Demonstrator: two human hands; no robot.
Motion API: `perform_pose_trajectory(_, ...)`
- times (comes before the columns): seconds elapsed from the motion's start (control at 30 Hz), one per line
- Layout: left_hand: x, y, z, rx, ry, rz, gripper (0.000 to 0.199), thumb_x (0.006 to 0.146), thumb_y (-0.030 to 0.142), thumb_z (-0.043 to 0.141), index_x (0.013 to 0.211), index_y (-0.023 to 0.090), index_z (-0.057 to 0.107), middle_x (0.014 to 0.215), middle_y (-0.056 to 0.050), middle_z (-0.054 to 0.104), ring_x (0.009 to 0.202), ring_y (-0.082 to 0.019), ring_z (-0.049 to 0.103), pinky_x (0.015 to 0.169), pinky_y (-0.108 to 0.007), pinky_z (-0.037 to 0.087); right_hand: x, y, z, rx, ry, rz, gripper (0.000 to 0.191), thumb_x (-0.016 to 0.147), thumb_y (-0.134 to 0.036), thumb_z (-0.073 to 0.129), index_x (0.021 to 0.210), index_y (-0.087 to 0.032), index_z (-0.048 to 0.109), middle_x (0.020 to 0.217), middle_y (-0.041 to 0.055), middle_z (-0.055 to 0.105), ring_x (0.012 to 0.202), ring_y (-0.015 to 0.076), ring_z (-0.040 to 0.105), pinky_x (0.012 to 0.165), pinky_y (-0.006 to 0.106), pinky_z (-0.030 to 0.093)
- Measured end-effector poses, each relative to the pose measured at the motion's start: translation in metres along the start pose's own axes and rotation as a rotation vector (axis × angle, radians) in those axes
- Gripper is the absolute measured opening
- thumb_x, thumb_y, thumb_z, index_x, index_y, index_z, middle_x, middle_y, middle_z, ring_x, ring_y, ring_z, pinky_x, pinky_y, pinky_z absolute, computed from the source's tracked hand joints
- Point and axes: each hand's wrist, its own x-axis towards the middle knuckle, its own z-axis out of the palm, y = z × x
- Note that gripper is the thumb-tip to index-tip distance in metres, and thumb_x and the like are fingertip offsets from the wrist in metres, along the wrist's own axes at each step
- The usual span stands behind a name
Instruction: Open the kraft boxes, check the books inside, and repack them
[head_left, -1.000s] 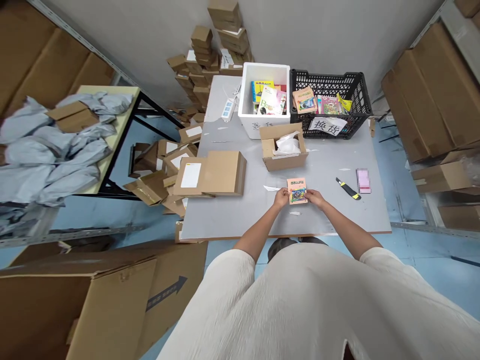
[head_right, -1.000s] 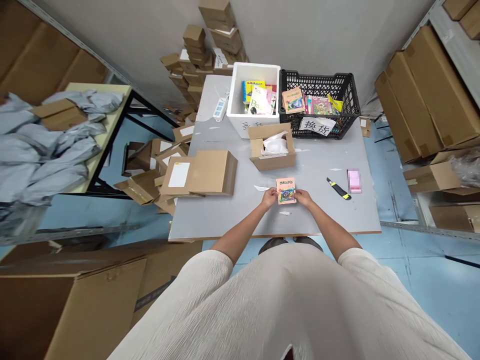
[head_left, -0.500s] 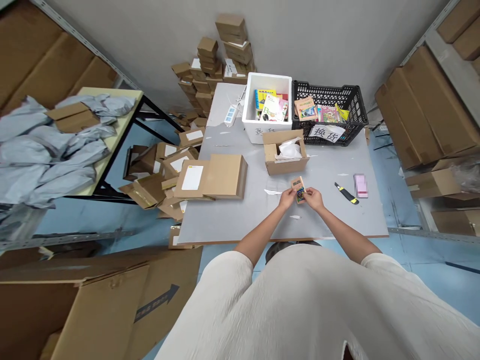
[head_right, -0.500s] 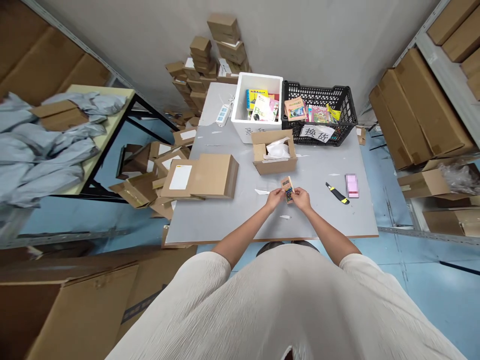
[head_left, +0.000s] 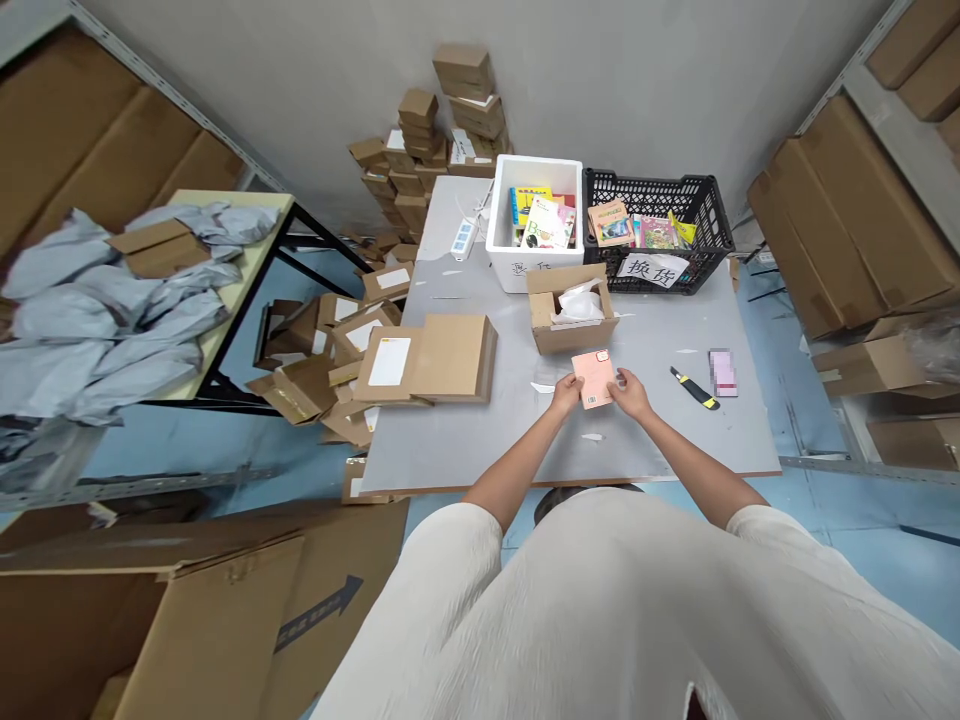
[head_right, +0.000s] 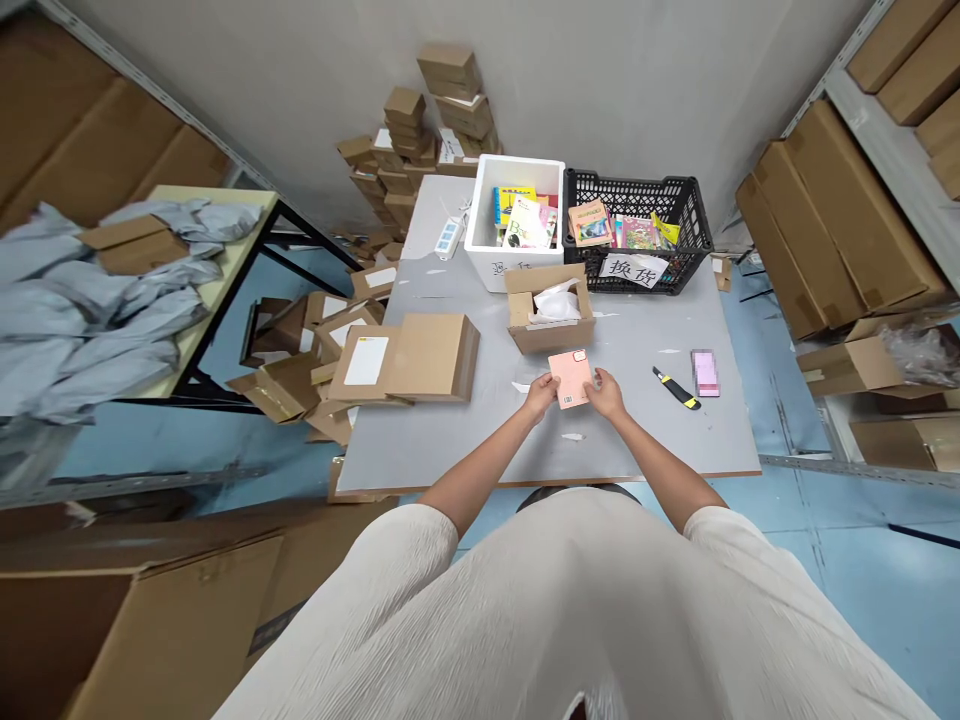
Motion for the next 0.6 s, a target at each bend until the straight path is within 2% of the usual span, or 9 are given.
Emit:
perform_pose_trajectory(0.1,-0.002,0.003,0.000,0.018,-0.002,0.003,0.047,0.080,0.055,0.090,0.102,0.016,0.077,0.099,-0.011,0.084,0.094,-0.027,0.078,0.097,-0.046,0.061,0.003,0.002,-0.003,0.181,-0.116,0.122,0.031,0.081,-0.034,0.070,0.109,-0.022,0.074,0.094,0.0036,0.080,0.088,0.0226,0.075,0.088,0.037,0.062)
perform_pose_trajectory(0.17,-0.003,0.005,0.000,0.040,-0.004,0.004,0.043,0.082,0.054,0.088,0.100,0.017,0.076,0.098,-0.010,0.084,0.092,-0.026,0.078,0.096,-0.045,0.061,0.003,0.000,-0.004,0.273,-0.125,0.147,0.025,0.075,-0.033,0.073,0.098,-0.023,0.070,0.082,-0.0003,0.077,0.077,0.0201,0.073,0.079,0.034,0.060)
perform_pose_trajectory(0.23,-0.004,0.009,0.000,0.083,0.035,0.006,0.036,0.085,0.050,0.085,0.098,0.017,0.076,0.098,-0.009,0.083,0.093,-0.024,0.077,0.096,-0.043,0.061,0.003,-0.004,-0.005,0.344,-0.100,0.168,0.026,0.071,-0.033,0.075,0.094,-0.023,0.067,0.079,-0.0009,0.076,0.072,0.0192,0.071,0.073,0.032,0.059)
perform_pose_trajectory(0.33,-0.007,0.014,0.003,0.149,0.177,0.025,0.030,0.083,0.042,0.087,0.099,0.019,0.075,0.102,-0.009,0.083,0.099,-0.024,0.077,0.099,-0.042,0.060,0.001,-0.011,-0.005,0.349,-0.045,0.160,0.029,0.070,-0.033,0.073,0.097,-0.024,0.065,0.084,0.0009,0.079,0.072,0.0198,0.071,0.069,0.030,0.057)
perform_pose_trajectory(0.37,-0.008,0.015,0.005,0.155,0.197,0.026,0.030,0.083,0.041,0.087,0.099,0.019,0.075,0.102,-0.009,0.083,0.100,-0.024,0.077,0.100,-0.041,0.060,0.000,-0.013,-0.004,0.316,-0.028,0.134,0.029,0.072,-0.034,0.071,0.099,-0.024,0.065,0.086,0.0009,0.080,0.073,0.0200,0.072,0.068,0.030,0.057)
perform_pose_trajectory(0.43,-0.012,0.017,0.012,0.115,0.138,0.008,0.031,0.083,0.044,0.088,0.098,0.019,0.075,0.103,-0.010,0.083,0.102,-0.025,0.078,0.099,-0.041,0.060,-0.004,-0.018,-0.002,0.211,0.000,0.030,0.028,0.076,-0.035,0.068,0.102,-0.025,0.067,0.090,0.0009,0.081,0.077,0.0211,0.072,0.072,0.031,0.058)
perform_pose_trajectory(0.53,-0.017,0.020,0.022,-0.015,-0.025,-0.021,0.037,0.085,0.052,0.087,0.096,0.018,0.077,0.101,-0.011,0.083,0.102,-0.025,0.079,0.100,-0.041,0.060,-0.013,-0.024,0.004,0.001,0.006,-0.227,0.023,0.084,-0.032,0.064,0.104,-0.026,0.074,0.099,0.0031,0.083,0.092,0.0248,0.073,0.088,0.038,0.059)
perform_pose_trajectory(0.6,-0.020,0.023,0.024,-0.072,-0.054,-0.027,0.040,0.085,0.054,0.087,0.094,0.017,0.076,0.097,-0.011,0.082,0.099,-0.025,0.079,0.101,-0.043,0.060,-0.018,-0.026,0.008,-0.121,-0.016,-0.372,0.024,0.088,-0.029,0.064,0.107,-0.028,0.078,0.106,0.0052,0.083,0.101,0.0277,0.073,0.099,0.043,0.057)
